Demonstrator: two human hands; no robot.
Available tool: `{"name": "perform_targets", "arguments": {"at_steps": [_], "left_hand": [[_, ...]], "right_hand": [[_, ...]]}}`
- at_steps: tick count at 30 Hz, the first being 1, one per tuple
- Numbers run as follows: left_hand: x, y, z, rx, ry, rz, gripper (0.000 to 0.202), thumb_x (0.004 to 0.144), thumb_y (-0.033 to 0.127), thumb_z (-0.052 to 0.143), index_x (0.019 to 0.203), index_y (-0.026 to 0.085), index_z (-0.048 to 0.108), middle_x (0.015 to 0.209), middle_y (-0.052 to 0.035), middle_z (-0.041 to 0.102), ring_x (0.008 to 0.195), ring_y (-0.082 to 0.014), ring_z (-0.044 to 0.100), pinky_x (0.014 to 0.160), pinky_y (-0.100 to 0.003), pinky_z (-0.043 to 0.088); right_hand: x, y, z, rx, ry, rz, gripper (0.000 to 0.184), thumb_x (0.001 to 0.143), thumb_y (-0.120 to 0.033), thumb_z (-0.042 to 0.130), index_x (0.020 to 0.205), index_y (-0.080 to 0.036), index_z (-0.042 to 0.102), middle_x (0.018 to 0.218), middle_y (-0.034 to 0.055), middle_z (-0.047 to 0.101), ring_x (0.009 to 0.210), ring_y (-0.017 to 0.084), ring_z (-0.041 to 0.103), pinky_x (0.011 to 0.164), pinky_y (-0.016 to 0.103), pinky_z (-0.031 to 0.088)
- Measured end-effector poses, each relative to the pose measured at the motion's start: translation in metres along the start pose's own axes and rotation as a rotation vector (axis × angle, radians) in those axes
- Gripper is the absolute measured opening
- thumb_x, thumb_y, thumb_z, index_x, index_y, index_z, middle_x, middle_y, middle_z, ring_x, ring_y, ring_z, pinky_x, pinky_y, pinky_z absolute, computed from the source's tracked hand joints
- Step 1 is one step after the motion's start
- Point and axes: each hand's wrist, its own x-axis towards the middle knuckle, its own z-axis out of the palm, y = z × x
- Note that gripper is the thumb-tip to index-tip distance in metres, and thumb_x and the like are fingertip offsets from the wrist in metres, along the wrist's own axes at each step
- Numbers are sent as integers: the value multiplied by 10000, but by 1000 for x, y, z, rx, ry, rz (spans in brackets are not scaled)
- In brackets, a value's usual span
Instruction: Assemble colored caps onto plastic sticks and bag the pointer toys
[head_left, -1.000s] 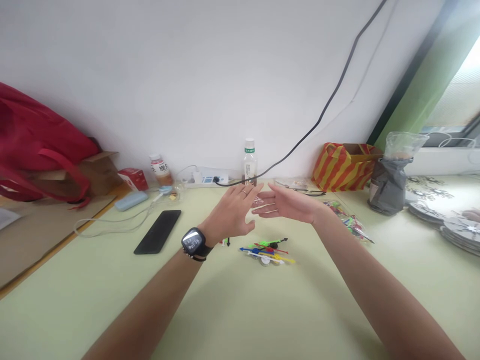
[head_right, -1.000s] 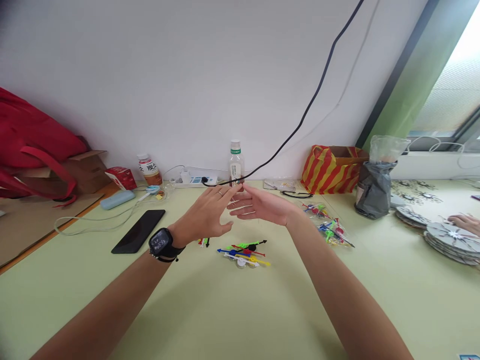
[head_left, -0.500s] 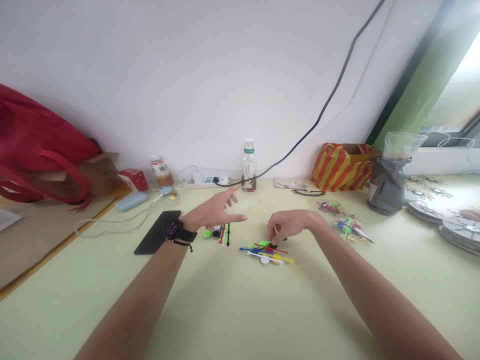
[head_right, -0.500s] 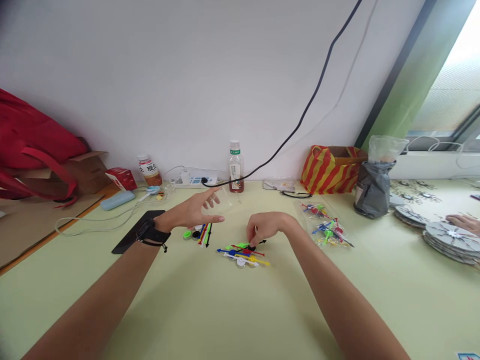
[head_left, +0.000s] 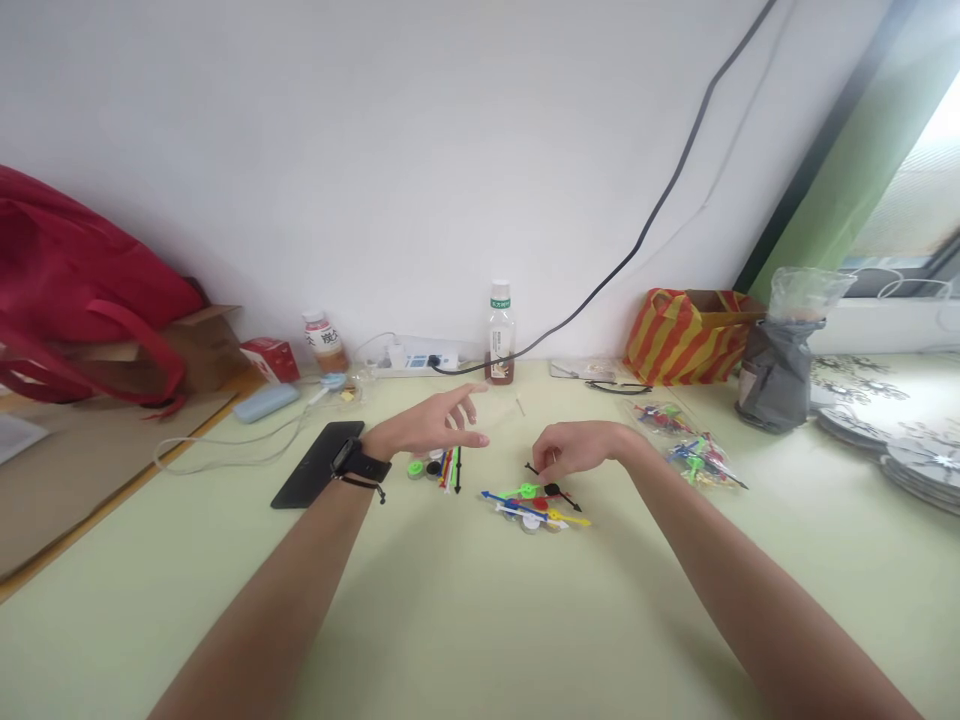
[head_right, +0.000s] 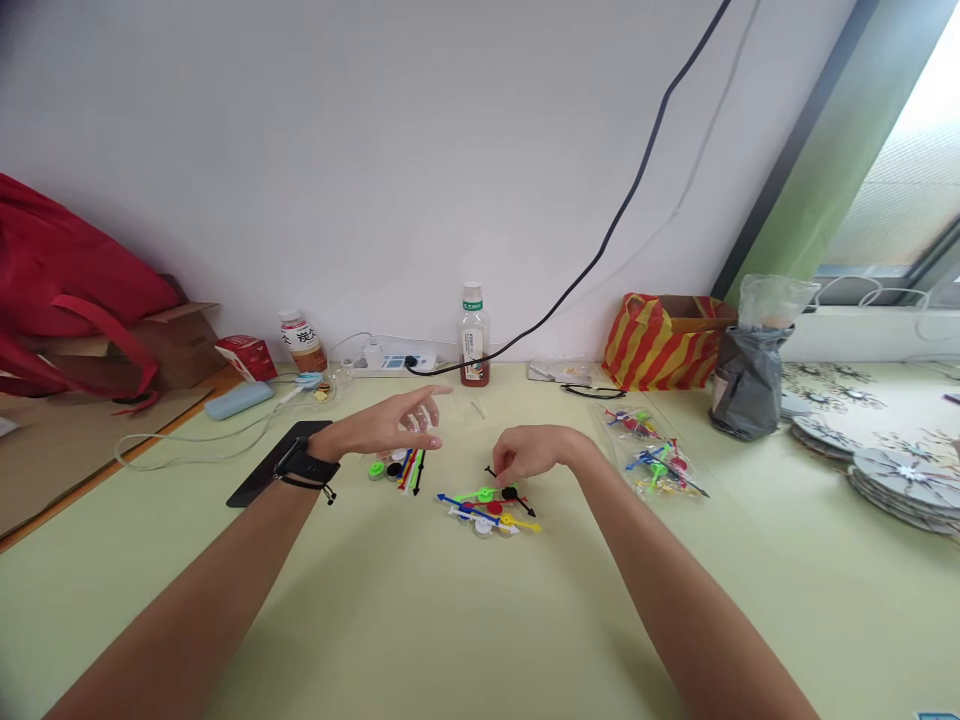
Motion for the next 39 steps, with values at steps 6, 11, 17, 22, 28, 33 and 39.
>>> {"name": "perform_targets", "arguments": {"at_steps": [6,11,17,22,28,33,39], "left_hand": [[-1,1,-1,-4,-16,28,941,775,604,787,1572,288,401,1167,-83,660,908,-211,655,781,-319,539],[-2,3,-1,-26,-21,11,953,731,597,819,1549,287,441,1145,-68,663,881,-210,661,751,-314,544],[0,-1,-1,-54,-59,-2,898,756,568,809,1532,282,460,1146,-68,656,866,-200,664,724,-295,535],[2,-5,1,-106,-72,24,885,757,545,814,1529,286,467,1133,-69,663,903,-208,661,736,-290,524],[-1,8,3,-173,-110,34,827,784,495,796,1522,305,476,1146,-70,663,952,-224,660,772,-310,526],[-1,23,12,-277,-133,81,793,821,437,761,1540,301,455,1134,-64,662,971,-221,651,854,-350,526],[4,30,24,-416,-99,165,774,863,404,713,1568,298,412,1173,-78,627,1028,-230,638,935,-399,517]], "right_hand": [[12,3,8,7,104,-50,276,798,-375,727,960,-153,755,942,72,758,800,185,655,691,254,486],[14,2,8,99,131,-28,272,763,-295,721,994,-154,754,917,74,773,801,204,688,682,261,511],[-9,16,-10,207,165,33,202,777,-253,678,950,-165,734,813,67,763,709,198,684,621,275,507],[-38,29,-28,352,447,8,267,827,-441,741,875,-178,749,869,92,776,775,211,706,734,332,570],[-51,25,-39,607,1037,-136,413,760,-575,833,931,-203,784,885,78,766,878,227,714,885,397,593],[-31,10,-35,778,1209,-223,446,706,-568,873,940,-198,787,860,73,763,793,205,707,826,382,610],[-8,-18,-20,635,1200,-189,447,776,-597,785,945,-184,781,879,86,768,740,199,669,702,346,565]]}}
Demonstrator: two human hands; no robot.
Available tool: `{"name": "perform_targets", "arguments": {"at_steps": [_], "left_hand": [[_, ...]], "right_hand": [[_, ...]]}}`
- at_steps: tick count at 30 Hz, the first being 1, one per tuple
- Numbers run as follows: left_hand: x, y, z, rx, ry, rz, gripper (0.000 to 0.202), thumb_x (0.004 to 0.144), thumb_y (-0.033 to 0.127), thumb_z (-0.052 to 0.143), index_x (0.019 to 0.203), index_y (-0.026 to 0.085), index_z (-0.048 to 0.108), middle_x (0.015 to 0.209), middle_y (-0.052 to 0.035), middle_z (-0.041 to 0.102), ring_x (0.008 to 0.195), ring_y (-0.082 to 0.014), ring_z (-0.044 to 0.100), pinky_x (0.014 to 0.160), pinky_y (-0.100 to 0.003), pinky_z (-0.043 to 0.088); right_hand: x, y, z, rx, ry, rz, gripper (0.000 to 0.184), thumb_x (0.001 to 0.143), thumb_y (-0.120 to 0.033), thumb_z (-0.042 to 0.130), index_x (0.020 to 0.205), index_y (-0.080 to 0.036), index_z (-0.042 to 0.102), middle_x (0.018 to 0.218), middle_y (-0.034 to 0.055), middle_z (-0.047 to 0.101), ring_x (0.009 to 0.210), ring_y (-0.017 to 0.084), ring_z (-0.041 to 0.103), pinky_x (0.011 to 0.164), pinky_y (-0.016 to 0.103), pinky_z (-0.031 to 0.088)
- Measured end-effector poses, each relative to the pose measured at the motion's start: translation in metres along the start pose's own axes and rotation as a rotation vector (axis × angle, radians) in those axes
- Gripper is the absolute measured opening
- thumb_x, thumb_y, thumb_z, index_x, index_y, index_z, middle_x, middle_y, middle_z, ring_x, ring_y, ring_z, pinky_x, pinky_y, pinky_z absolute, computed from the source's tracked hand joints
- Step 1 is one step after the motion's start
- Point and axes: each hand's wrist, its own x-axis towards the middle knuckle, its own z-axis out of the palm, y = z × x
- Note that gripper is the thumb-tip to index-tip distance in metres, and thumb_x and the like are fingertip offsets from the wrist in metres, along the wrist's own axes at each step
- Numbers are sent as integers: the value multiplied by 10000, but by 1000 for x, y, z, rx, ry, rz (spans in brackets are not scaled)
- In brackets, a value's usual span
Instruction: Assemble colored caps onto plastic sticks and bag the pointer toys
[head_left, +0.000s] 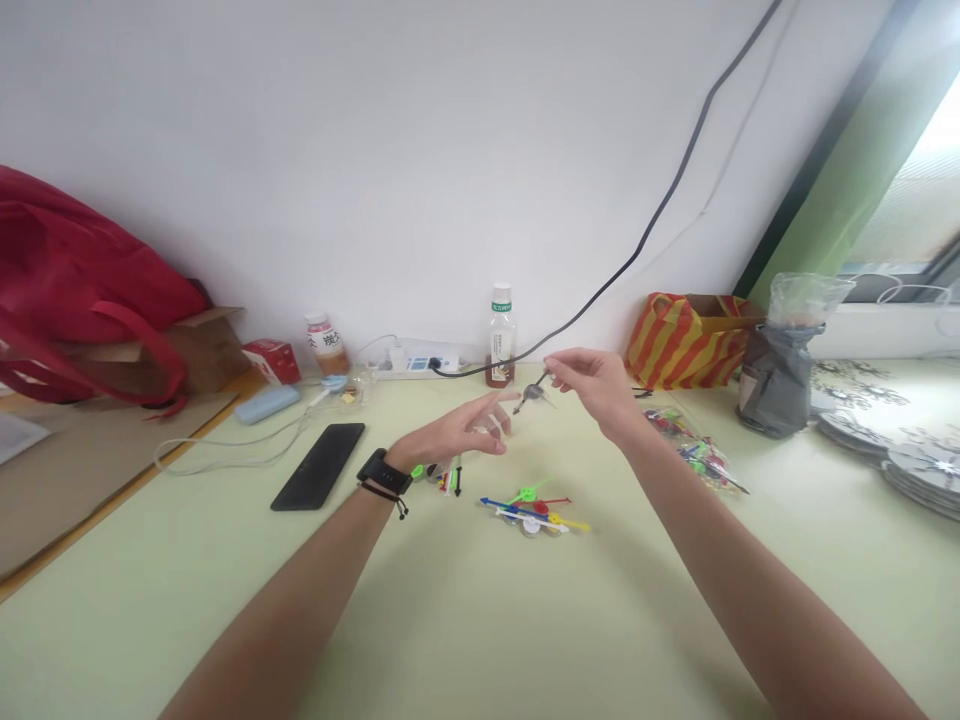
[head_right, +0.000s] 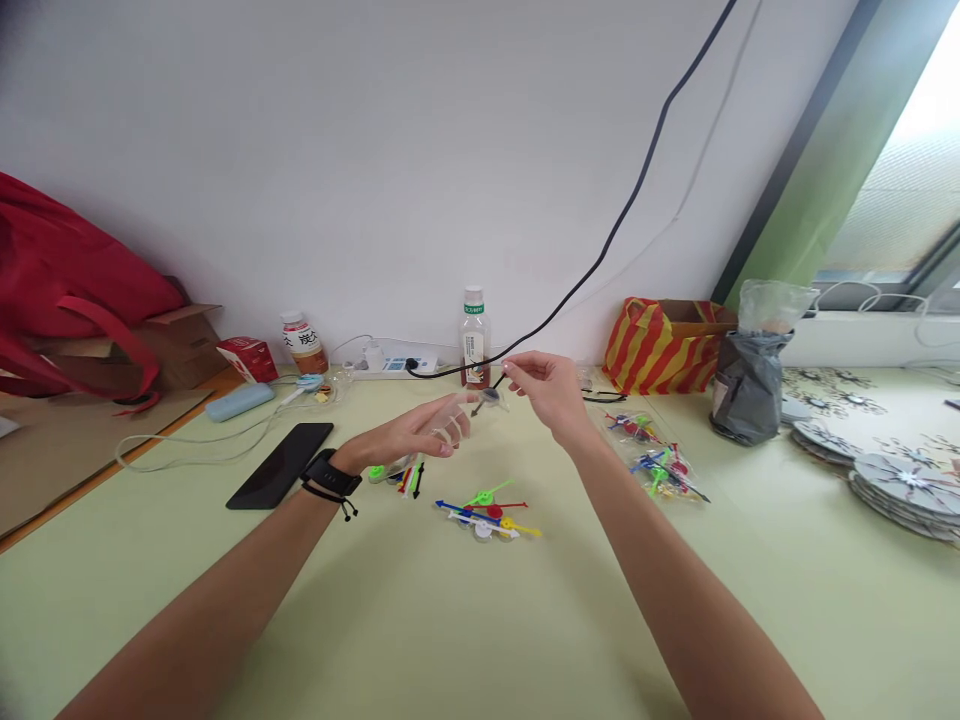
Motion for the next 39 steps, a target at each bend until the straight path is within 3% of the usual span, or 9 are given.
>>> {"name": "perform_targets", "arguments": {"at_steps": [4,8,14,16,19,23,28,34,39], "left_hand": [[0,-1,-1,-26,-19,9,784,868,387,710,1582,307,394,1222,-86,615,1069,-238,627,980,-414,510],[-2,-2,-6,-3,-8,-9,779,877,379,699,1587,304,389,1291,-89,614,1162,-260,596,1026,-424,484],[-3,-7,-11,95,12,-46,796,878,425,726,1587,269,400,1237,-86,648,1184,-280,577,1060,-416,437],[-4,-8,-13,136,11,-62,793,890,472,717,1589,273,400,1229,-87,653,1174,-284,579,1041,-407,440],[-5,-7,-14,170,35,-80,784,903,537,695,1588,289,405,1264,-94,634,1185,-289,574,1031,-404,444],[-6,-7,-14,104,39,-114,766,912,566,673,1586,317,408,1262,-90,624,1098,-260,616,950,-375,485],[-8,-6,-17,29,-4,-147,725,950,568,625,1597,358,374,1229,-85,629,947,-217,626,808,-328,492],[-10,-4,-22,-14,-49,-176,704,944,586,627,1577,361,417,1215,-96,646,961,-236,626,805,-338,487],[-4,-13,-15,-106,-43,-116,674,890,449,739,1512,325,513,1273,-104,615,1066,-253,609,891,-357,479]], "right_hand": [[-4,-4,4,-151,-145,-33,413,811,-559,758,963,-176,780,875,77,758,744,188,635,686,319,527],[0,1,-12,-316,-268,32,354,919,-510,624,995,-183,733,940,74,751,747,172,625,638,278,496],[-2,21,-23,-543,-1036,185,290,832,-393,716,1024,-181,758,1042,77,753,852,189,663,699,250,491],[-5,28,-17,-560,-1178,238,351,765,-391,776,1043,-179,762,1022,68,752,860,197,665,685,243,478],[-7,35,-6,-532,-1256,276,333,716,-386,799,955,-157,765,870,40,737,782,183,640,651,243,451],[-4,35,-9,-505,-1184,249,277,747,-367,756,910,-144,780,786,37,719,731,176,621,630,250,440],[3,20,-38,-544,-996,182,271,841,-384,678,932,-163,804,832,69,738,776,193,641,652,263,473],[7,2,-74,-462,-602,93,391,865,-551,688,925,-178,790,856,69,729,774,188,617,646,275,470],[0,-19,-78,-276,-356,40,425,856,-603,715,914,-188,780,872,59,718,788,179,612,668,273,470]]}}
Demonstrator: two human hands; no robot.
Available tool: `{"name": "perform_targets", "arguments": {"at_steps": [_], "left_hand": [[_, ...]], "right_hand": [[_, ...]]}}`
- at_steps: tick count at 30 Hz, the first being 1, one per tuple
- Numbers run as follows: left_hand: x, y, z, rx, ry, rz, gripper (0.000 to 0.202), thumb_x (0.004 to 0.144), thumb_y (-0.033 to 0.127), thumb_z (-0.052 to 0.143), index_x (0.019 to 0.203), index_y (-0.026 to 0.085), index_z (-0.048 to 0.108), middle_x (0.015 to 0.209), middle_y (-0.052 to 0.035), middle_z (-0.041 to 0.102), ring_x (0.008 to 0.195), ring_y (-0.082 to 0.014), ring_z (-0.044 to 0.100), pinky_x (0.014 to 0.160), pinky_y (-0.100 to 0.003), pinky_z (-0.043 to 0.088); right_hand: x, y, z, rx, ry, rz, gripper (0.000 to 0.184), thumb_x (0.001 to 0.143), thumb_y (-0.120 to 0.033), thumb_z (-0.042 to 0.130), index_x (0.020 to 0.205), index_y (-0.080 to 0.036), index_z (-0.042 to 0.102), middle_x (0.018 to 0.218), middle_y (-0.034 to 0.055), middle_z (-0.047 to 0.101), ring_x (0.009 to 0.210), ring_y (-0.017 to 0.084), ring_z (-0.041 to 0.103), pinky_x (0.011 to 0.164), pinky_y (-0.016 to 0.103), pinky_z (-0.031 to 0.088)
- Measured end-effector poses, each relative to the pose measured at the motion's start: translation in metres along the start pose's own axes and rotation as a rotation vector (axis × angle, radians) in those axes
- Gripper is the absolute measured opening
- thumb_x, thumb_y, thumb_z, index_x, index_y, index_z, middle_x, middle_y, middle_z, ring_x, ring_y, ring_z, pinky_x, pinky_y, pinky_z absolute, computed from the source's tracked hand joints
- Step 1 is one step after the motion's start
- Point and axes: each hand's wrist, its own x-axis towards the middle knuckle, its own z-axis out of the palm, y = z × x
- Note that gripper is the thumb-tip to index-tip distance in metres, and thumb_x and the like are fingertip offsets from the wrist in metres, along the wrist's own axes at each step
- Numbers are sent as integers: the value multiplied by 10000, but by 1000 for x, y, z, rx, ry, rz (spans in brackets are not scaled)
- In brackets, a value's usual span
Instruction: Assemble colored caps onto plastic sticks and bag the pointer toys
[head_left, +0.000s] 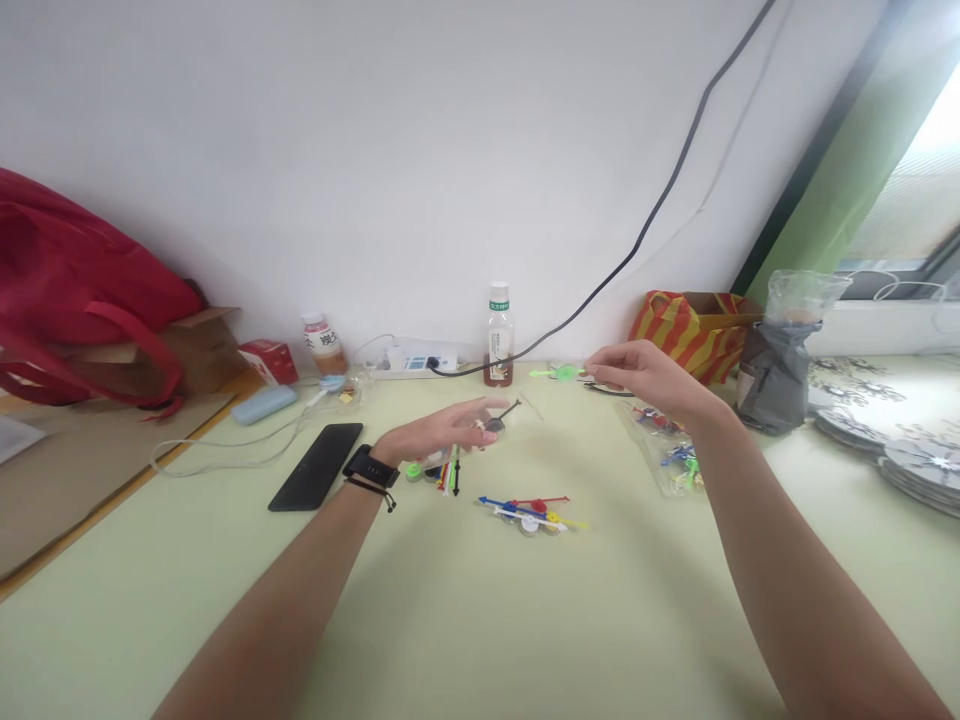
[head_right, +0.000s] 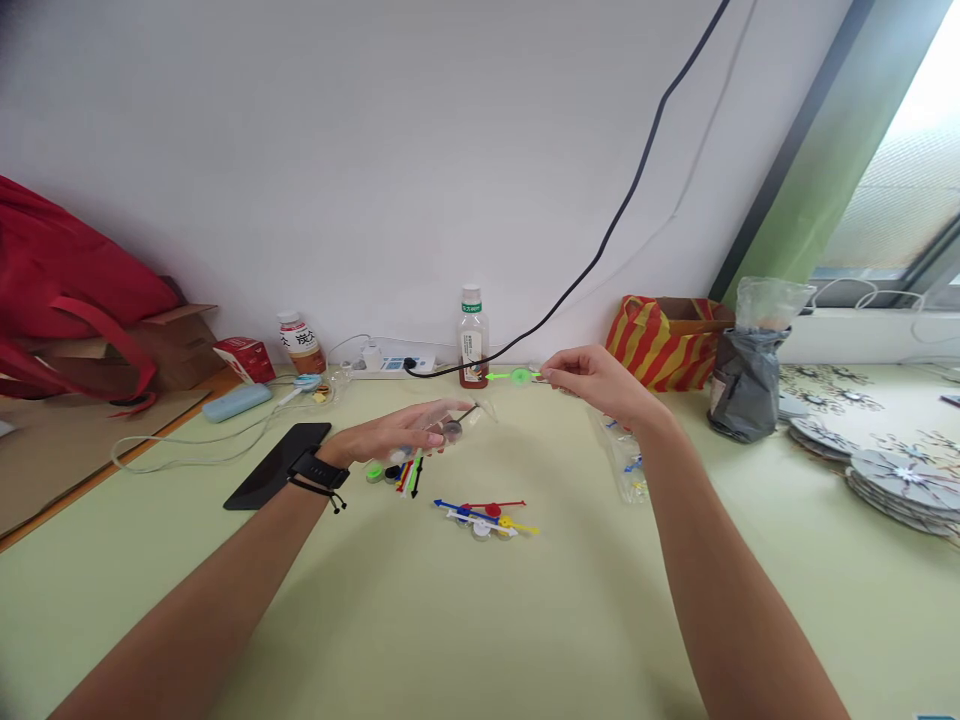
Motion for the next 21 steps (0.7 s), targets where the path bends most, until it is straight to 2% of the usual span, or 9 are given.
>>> {"name": "perform_targets", "arguments": {"at_steps": [2,4,6,9,12,15,18,21], "left_hand": [[7,-4,8,-135,53,123,666,860,403,757,1480,282,548,1281,-117,604,1101,-258,587,906,-352,468],[14,-4,16,-338,117,228,612,905,431,661,1476,245,544,1210,-128,607,1006,-239,592,849,-349,474],[19,-2,23,-429,150,256,587,909,427,639,1455,228,558,1139,-120,606,923,-213,586,815,-343,471],[19,4,27,-404,136,223,607,877,418,689,1443,239,562,1109,-102,598,915,-211,592,812,-345,471],[16,5,25,-323,90,154,602,908,419,672,1473,264,535,1121,-88,584,915,-211,609,815,-360,479],[13,3,22,-247,24,96,604,940,421,646,1510,286,495,1146,-87,585,909,-203,609,825,-373,484],[12,2,21,-197,-25,93,638,939,424,647,1536,288,468,1164,-95,598,938,-207,595,844,-380,482],[11,5,23,-156,-55,94,652,935,416,647,1546,287,461,1168,-96,607,928,-200,582,842,-371,476]], "right_hand": [[-2,-10,3,41,56,-26,390,862,-574,724,904,-190,778,847,53,699,760,171,594,646,270,455],[-4,-19,6,64,169,-68,355,871,-539,726,902,-188,772,768,31,642,681,145,531,586,263,402],[-4,-24,8,88,284,-103,330,880,-513,721,903,-186,761,696,2,558,607,118,438,531,262,329],[-4,-27,9,119,339,-112,316,887,-497,713,904,-182,743,673,-19,480,568,100,350,500,265,259],[-4,-27,9,85,332,-98,321,886,-495,703,905,-177,743,665,-22,467,570,102,339,503,269,250],[-5,-28,10,1,287,-87,318,888,-483,685,885,-172,749,687,-2,528,612,117,401,537,271,302],[-6,-31,10,-82,178,-61,329,880,-488,668,826,-171,739,716,24,579,656,138,456,559,271,346],[-7,-35,12,-147,55,-35,353,864,-515,659,795,-177,729,698,36,584,633,143,450,518,267,329]]}}
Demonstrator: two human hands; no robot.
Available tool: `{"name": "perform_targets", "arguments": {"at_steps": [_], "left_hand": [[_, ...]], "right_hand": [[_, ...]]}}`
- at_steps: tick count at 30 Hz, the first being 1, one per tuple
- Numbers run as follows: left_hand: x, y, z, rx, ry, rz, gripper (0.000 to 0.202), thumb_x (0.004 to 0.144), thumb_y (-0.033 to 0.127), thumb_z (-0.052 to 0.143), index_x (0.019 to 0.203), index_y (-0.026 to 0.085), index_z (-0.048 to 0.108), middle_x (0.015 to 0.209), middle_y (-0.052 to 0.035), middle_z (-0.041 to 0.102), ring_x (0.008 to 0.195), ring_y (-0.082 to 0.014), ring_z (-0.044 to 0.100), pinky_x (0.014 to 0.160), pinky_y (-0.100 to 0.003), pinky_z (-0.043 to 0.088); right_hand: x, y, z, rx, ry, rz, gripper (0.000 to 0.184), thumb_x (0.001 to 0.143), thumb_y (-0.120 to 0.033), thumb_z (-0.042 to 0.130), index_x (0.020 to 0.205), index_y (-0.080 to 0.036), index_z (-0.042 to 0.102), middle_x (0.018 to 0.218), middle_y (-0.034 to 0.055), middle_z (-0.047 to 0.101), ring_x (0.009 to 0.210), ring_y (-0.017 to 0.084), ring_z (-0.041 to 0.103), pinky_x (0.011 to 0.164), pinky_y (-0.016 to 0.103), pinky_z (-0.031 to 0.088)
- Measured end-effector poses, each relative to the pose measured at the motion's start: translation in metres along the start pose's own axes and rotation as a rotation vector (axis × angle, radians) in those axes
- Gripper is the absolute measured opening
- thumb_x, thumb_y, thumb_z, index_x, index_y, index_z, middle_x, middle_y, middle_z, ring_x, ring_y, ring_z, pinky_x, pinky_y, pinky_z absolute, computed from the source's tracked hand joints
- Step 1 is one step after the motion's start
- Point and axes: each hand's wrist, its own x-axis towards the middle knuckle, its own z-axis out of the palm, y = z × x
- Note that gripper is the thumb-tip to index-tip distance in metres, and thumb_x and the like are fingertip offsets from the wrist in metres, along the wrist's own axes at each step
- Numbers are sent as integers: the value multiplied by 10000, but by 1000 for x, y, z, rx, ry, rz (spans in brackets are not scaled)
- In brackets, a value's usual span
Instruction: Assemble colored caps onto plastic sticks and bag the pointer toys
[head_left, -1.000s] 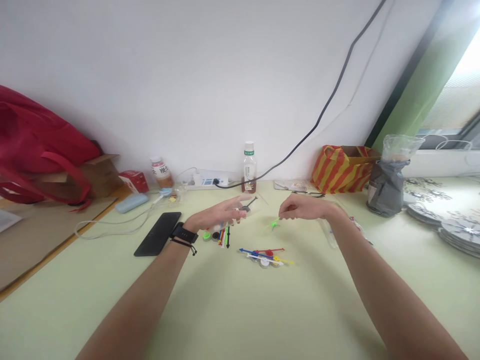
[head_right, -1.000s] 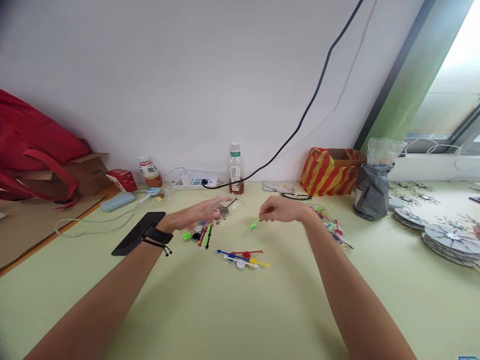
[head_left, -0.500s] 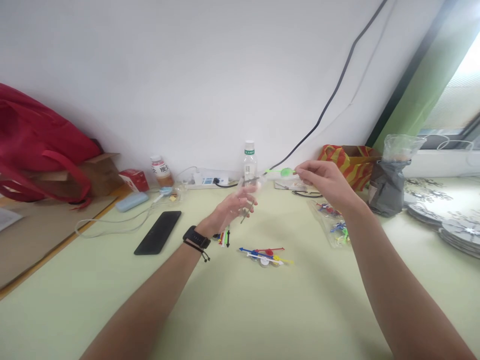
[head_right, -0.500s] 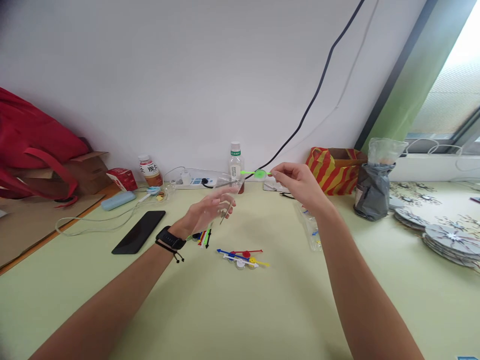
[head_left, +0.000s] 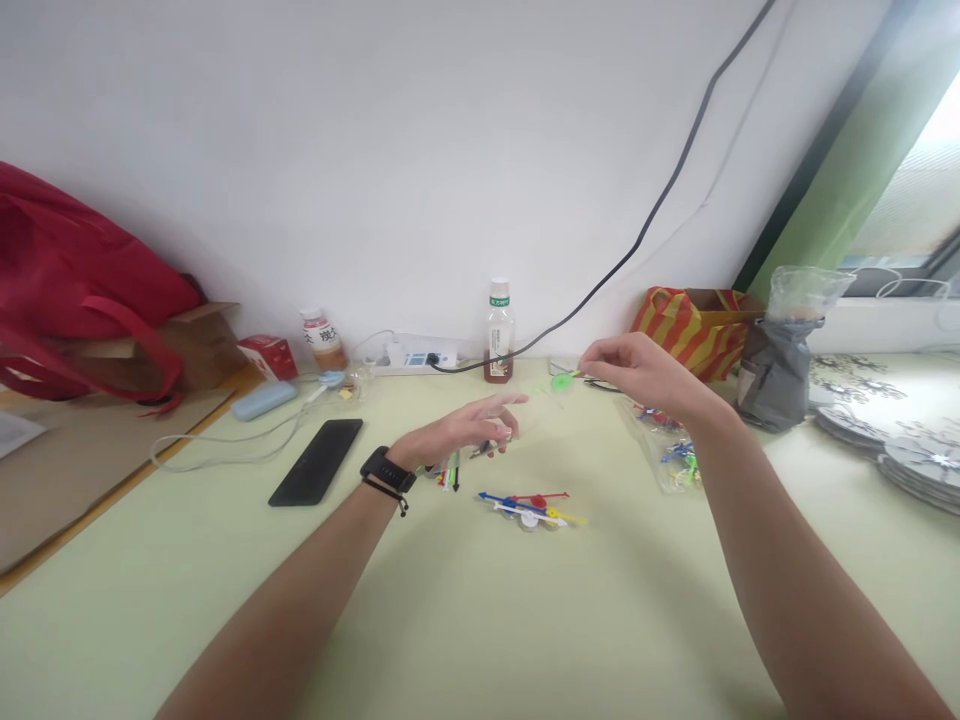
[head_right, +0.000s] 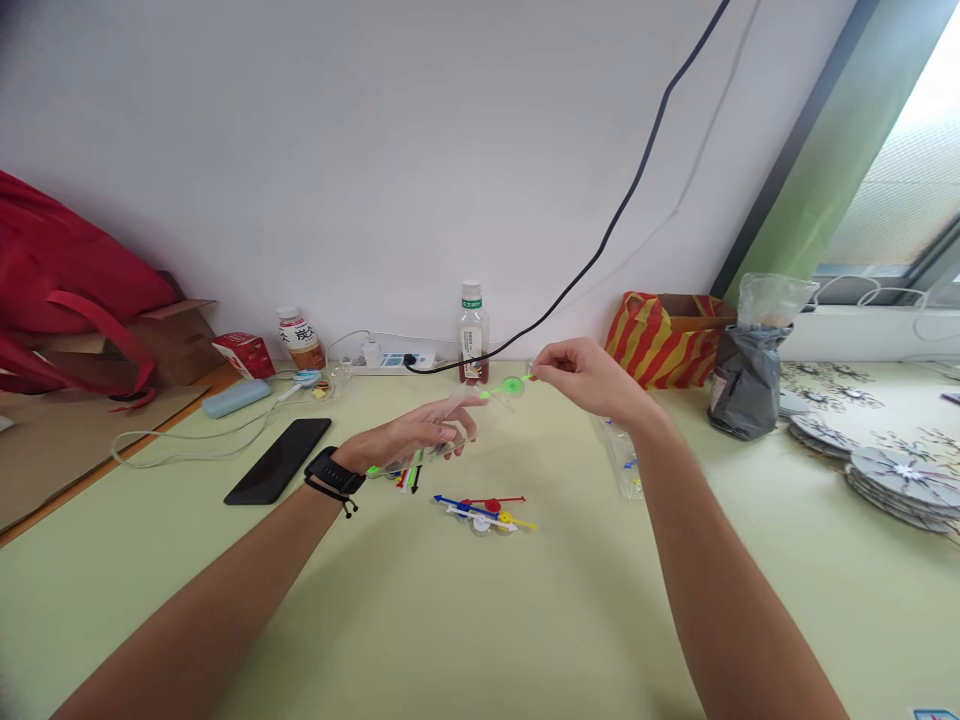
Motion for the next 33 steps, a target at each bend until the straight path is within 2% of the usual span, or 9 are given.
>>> {"name": "perform_targets", "arguments": {"at_steps": [8,12,15,18,22,25,28,31,33], "left_hand": [[1,2,6,-13,-41,-8,698,918,401,669,1563,283,431,1144,-93,619,892,-189,574,820,-353,461],[3,-1,7,-92,-67,5,698,920,382,664,1567,289,420,1138,-87,617,917,-192,579,812,-343,456],[3,-2,6,-126,-48,-15,712,907,392,683,1562,285,425,1163,-94,620,930,-194,581,823,-348,462],[3,-1,4,-134,-7,-38,709,913,421,678,1561,279,426,1167,-99,617,939,-200,587,823,-349,468],[3,4,5,-144,18,-49,675,934,451,642,1553,273,442,1149,-104,618,936,-209,595,801,-338,473],[3,8,6,-161,0,-55,693,924,483,652,1553,283,442,1162,-108,621,945,-218,595,801,-340,476],[1,7,6,-201,-5,-71,691,932,579,620,1537,284,462,1197,-120,624,957,-231,608,804,-344,478],[1,3,5,-289,-40,-145,742,948,739,458,1531,279,457,1207,-132,653,952,-248,637,825,-364,478],[2,-2,4,-336,-76,-227,815,931,807,380,1526,254,449,1178,-142,687,926,-259,657,836,-380,473]], "right_hand": [[5,-9,25,-54,-170,-89,321,896,-485,619,877,-187,736,661,1,555,614,137,451,553,275,368],[9,-11,41,-49,-121,-133,257,890,-436,639,896,-190,714,690,2,601,633,140,490,576,273,388],[11,-11,47,-65,-79,-159,304,923,-470,611,884,-187,714,735,18,638,627,135,483,566,273,370],[11,-12,47,-82,-23,-177,417,978,-550,530,931,-188,732,813,44,665,608,129,441,550,282,344],[7,-18,40,-50,-82,-216,414,920,-599,629,982,-211,758,1061,78,697,592,106,423,553,281,371],[3,-20,35,-39,-216,-191,392,883,-592,683,1003,-227,762,920,37,701,534,88,404,511,269,340],[3,-17,32,8,-309,-137,353,886,-550,680,986,-217,747,821,24,696,545,108,494,512,262,386],[5,-11,30,69,-270,-128,272,906,-460,655,966,-208,738,850,46,724,685,164,627,633,288,491],[7,-8,30,95,-213,-152,213,893,-396,656,939,-204,734,881,52,734,807,195,660,752,315,514]]}}
